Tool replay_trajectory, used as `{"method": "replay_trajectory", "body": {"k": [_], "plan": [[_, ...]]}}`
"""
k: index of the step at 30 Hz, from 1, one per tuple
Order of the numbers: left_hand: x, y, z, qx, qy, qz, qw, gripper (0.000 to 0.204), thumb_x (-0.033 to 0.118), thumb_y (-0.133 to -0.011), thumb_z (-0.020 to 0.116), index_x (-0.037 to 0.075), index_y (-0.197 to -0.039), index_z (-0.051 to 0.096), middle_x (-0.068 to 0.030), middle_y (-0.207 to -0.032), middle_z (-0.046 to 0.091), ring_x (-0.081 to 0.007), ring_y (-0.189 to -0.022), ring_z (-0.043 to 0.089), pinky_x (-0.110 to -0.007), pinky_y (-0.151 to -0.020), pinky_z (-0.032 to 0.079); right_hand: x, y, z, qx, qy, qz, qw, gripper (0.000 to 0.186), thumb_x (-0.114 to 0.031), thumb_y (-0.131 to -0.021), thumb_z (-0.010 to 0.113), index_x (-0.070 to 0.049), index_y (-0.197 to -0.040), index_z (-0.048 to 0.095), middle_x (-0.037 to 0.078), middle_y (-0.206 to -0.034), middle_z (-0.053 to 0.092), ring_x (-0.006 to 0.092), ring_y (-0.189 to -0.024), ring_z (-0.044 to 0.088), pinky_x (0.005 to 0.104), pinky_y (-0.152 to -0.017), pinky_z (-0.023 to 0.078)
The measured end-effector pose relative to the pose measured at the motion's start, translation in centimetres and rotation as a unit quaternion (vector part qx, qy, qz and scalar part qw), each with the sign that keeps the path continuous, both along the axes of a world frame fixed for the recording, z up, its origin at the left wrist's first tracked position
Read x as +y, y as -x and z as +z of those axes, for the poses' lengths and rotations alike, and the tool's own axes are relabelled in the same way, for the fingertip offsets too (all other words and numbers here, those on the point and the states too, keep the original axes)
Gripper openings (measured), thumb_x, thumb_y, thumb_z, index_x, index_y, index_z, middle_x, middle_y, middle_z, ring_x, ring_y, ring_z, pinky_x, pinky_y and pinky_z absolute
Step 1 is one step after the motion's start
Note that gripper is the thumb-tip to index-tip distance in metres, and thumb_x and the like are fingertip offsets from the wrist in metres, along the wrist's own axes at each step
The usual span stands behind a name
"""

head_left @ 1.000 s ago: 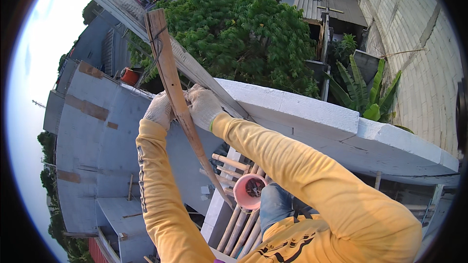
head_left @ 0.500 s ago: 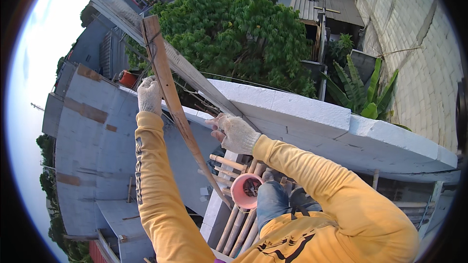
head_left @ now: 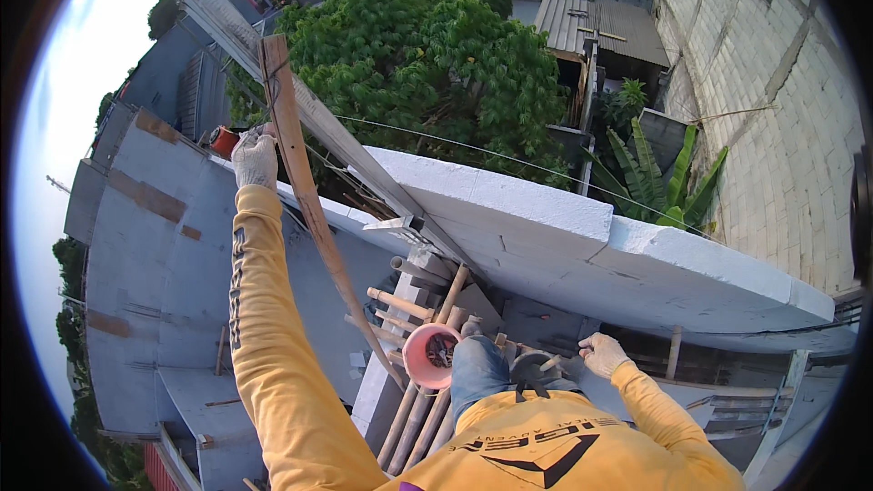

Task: The person constructs a wall by applying mortar to lightweight concrete blocks using a trowel and then positioning the blocks on the wall. They use a hammer to tap the blocks into place and wire to secure a vertical guide.

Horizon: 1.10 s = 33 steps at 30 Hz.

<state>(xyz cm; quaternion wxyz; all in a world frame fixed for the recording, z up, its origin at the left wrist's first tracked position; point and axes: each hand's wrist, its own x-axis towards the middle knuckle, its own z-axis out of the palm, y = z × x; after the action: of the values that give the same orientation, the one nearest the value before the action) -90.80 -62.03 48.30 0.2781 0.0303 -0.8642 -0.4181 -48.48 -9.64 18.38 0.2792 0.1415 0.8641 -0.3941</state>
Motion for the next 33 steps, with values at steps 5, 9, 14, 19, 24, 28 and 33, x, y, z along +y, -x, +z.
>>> {"method": "replay_trajectory", "body": {"k": [5, 9, 14, 19, 24, 28, 33], "plan": [[0.5, -0.6, 1.2, 0.006, 0.082, 0.034, 0.996, 0.026, 0.024, -0.089, 0.063, 0.004, -0.101, 0.074, -0.0105, -0.080, 0.070, -0.0208, -0.078, 0.064, -0.031, -0.076, 0.047, 2.7, -3.1, -0.4, 0.017, -0.027, -0.084, 0.996, 0.021, -0.005, -0.083, 0.059, 0.003, -0.101, 0.067, 0.015, -0.089, 0.073, 0.0242, -0.085, 0.071, 0.0336, -0.080, 0.055], [0.6, -2.6, 0.7, -0.023, 0.034, 0.071, 0.997, 0.026, 0.026, -0.090, 0.064, 0.004, -0.101, 0.075, -0.0073, -0.083, 0.072, -0.0155, -0.081, 0.064, -0.030, -0.077, 0.048, 2.6, -2.3, 1.5, 0.024, -0.009, -0.096, 0.995, 0.021, 0.002, -0.084, 0.060, 0.007, -0.105, 0.064, 0.017, -0.096, 0.071, 0.0229, -0.085, 0.068, 0.0338, -0.079, 0.053], [0.6, -5.2, -0.8, -0.030, 0.011, 0.056, 0.998, 0.026, 0.026, -0.091, 0.065, 0.004, -0.102, 0.074, -0.0053, -0.085, 0.070, -0.0122, -0.080, 0.061, -0.028, -0.076, 0.047, 1.7, 0.7, 4.5, 0.097, -0.004, -0.066, 0.993, 0.024, -0.004, -0.085, 0.063, 0.002, -0.108, 0.066, 0.016, -0.094, 0.071, 0.0238, -0.082, 0.068, 0.0345, -0.078, 0.053], [0.6, -8.8, -1.9, -0.028, -0.024, -0.001, 0.999, 0.027, 0.028, -0.094, 0.064, 0.004, -0.103, 0.072, -0.0038, -0.087, 0.068, -0.0114, -0.080, 0.057, -0.028, -0.077, 0.046, -3.3, 10.4, 11.2, 0.196, 0.041, 0.016, 0.980, 0.023, -0.014, -0.087, 0.064, -0.002, -0.108, 0.068, 0.017, -0.095, 0.068, 0.0308, -0.089, 0.067, 0.0376, -0.081, 0.052], [1.5, -10.2, -2.9, -0.031, -0.046, -0.027, 0.998, 0.028, 0.026, -0.094, 0.058, 0.002, -0.099, 0.071, -0.0027, -0.085, 0.063, -0.0126, -0.080, 0.054, -0.029, -0.075, 0.044, -11.9, 20.3, 17.1, 0.377, 0.115, 0.112, 0.912, 0.026, -0.016, -0.092, 0.063, -0.002, -0.113, 0.067, 0.015, -0.091, 0.067, 0.0219, -0.079, 0.064, 0.0341, -0.074, 0.051], [0.8, -9.8, -5.2, 0.011, -0.163, -0.132, 0.978, 0.033, 0.026, -0.097, 0.056, -0.003, -0.095, 0.070, -0.0001, -0.077, 0.054, -0.0121, -0.074, 0.046, -0.028, -0.073, 0.040, -19.8, 26.6, 21.5, 0.371, 0.191, 0.135, 0.899, 0.026, -0.018, -0.092, 0.061, -0.002, -0.112, 0.067, 0.019, -0.104, 0.068, 0.0314, -0.097, 0.066, 0.0380, -0.087, 0.050], [0.2, -9.2, -7.1, -0.059, -0.247, -0.201, 0.946, 0.067, 0.055, -0.101, 0.041, -0.004, -0.100, 0.072, -0.0013, -0.081, 0.058, -0.0138, -0.081, 0.048, -0.030, -0.083, 0.038, -26.8, 31.0, 25.2, 0.375, 0.218, 0.117, 0.893, 0.029, -0.020, -0.093, 0.060, -0.002, -0.114, 0.067, 0.018, -0.100, 0.070, 0.0286, -0.093, 0.067, 0.0361, -0.086, 0.050]]}}
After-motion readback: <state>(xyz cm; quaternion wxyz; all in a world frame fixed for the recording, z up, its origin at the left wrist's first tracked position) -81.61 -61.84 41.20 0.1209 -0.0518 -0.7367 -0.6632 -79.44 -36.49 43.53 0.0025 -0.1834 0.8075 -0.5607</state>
